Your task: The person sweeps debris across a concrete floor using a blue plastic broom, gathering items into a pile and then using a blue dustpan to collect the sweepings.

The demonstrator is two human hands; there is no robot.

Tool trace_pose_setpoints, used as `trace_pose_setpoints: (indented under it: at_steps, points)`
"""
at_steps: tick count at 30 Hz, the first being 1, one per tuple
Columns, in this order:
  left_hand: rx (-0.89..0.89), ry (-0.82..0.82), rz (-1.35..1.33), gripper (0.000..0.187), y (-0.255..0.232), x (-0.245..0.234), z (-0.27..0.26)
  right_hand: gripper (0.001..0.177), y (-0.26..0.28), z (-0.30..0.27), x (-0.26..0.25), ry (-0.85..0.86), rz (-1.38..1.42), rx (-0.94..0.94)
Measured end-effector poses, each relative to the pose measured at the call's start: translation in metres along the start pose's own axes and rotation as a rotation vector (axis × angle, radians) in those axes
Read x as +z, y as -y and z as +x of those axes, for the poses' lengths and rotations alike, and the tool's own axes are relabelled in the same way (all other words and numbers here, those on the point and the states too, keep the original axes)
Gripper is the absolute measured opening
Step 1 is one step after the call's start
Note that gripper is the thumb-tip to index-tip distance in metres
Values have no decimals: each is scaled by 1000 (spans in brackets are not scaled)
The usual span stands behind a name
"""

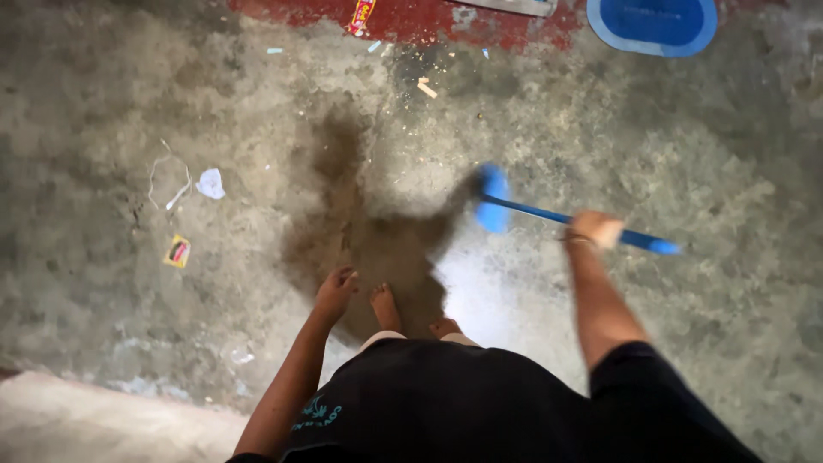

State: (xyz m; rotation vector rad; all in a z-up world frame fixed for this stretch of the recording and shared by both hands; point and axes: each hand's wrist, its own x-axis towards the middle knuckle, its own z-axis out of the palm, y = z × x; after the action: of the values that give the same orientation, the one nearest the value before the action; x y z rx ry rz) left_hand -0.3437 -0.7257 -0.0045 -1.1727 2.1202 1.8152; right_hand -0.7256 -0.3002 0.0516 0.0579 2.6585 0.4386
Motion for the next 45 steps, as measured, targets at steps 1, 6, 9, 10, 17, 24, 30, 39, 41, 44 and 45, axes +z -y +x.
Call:
trace_pose_setpoints:
  at_steps: [1,6,9,10,17,24,30,39,41,44,45]
  points:
    - [-3,9,35,50,-3,-6,6,41,35,-7,-2,-4,21,-31]
    - [1,55,144,51,-18,-32,47,47,151,-69,-31,9,179,-131]
    - [121,59,248,51,-31,-39,75,61,120,-71,-34,70,297,-86]
    - [131,80,176,52,-38,-39,87,53,91,-68,-30,31,268,-193]
    - [150,232,-39,51,-75,-22,148,63,-217,-108,-61,112,139,253]
    - [352,130,222,46,-121,12,187,45,-268,-41,-118,196,-21,496]
    - [127,135,386,49,-174,23,228,32,-173,122,-117,87,-55,307]
    - [82,21,341,48,-247,88,258,32,129,209,-134,34,126,-265]
    - [244,16,402,48,-257,101,260,37,142,200,-140,4,159,-286]
    - [104,77,274,51,-264,105,265,55,101,212,-134,80,222,-214]
    - [103,78,275,51,-263,104,268,60,66,223,-131,124,190,-306]
